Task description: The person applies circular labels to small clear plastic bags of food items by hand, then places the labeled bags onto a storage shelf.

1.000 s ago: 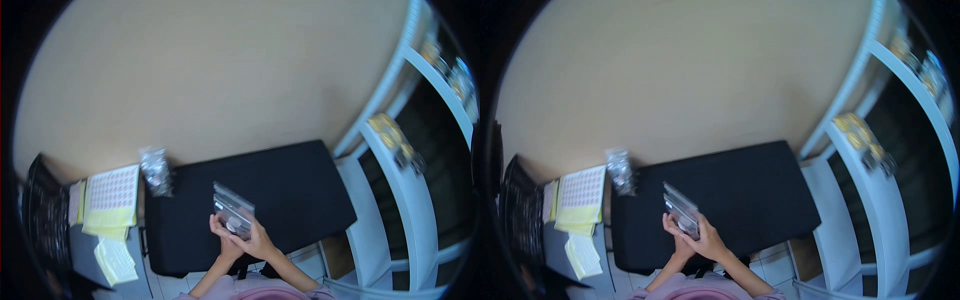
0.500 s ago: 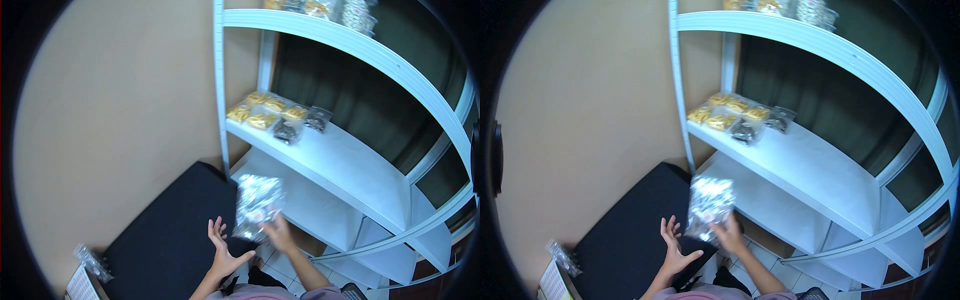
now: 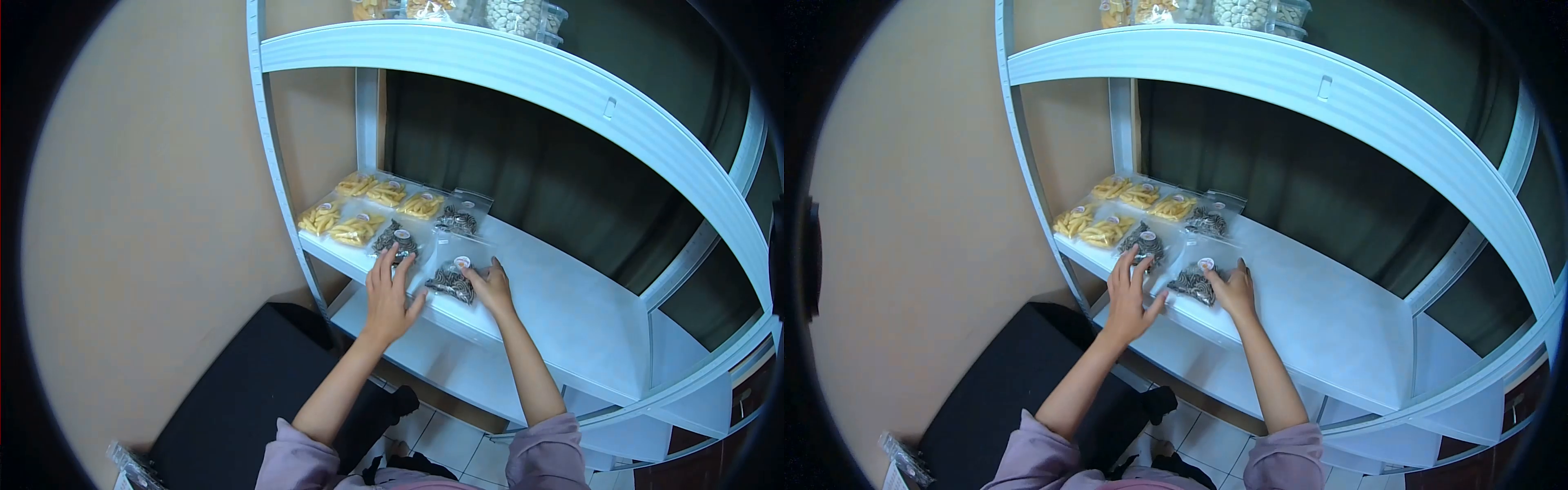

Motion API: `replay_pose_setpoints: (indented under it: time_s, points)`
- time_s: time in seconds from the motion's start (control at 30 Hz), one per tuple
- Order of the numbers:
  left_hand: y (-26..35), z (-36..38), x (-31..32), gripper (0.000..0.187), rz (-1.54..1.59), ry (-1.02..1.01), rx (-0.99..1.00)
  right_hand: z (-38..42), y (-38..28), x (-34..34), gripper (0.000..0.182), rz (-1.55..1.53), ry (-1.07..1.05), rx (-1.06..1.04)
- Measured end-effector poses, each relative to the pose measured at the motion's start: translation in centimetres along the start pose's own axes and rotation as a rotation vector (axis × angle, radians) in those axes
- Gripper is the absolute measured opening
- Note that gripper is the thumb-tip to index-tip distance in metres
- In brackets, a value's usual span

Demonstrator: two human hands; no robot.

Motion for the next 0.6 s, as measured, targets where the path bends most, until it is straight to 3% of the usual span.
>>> replay_pose_setpoints:
  time_s: [0.23, 0.27, 0.33, 0.43, 0.53, 0.6]
  points:
    - [-3.2, -1.2, 2.5, 0.052, -0.095, -0.089, 0.08, 0.8, -0.9, 0.3, 0.094, -0.146, -0.053, 0.12]
    - [-3.2, -1.0, 2.5, 0.052, -0.098, -0.089, 0.081, 1.1, -1.0, 0.7, 0.094, -0.212, -0.103, 0.179]
    - [-2.4, -1.6, 1.1, 0.055, -0.073, -0.006, 0.052, 1.1, -2.7, 0.4, 0.092, -0.162, -0.03, 0.089]
    - [-0.5, -1.0, 0.2, 0.055, 0.014, -0.055, 0.033, 1.4, -2.7, 1.5, 0.091, -0.21, -0.159, 0.202]
    - [0.4, 0.4, 1.0, 0.049, 0.075, -0.097, 0.055, 0.1, -1.7, 3.1, 0.088, -0.121, -0.083, 0.052]
    - [0.5, 1.1, 2.1, 0.05, 0.065, -0.143, 0.069, 0.0, -1.9, 2.7, 0.074, -0.112, 0.046, 0.004]
Point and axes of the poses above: each hand's wrist, its own z-axis away from the middle knuckle, its own x-axis out of the palm, y = z × x, the point moved 7 cm from there along -z, towards the middle knuckle, and after that the axes turned 15 degrees about y, right-handed, at the moved point
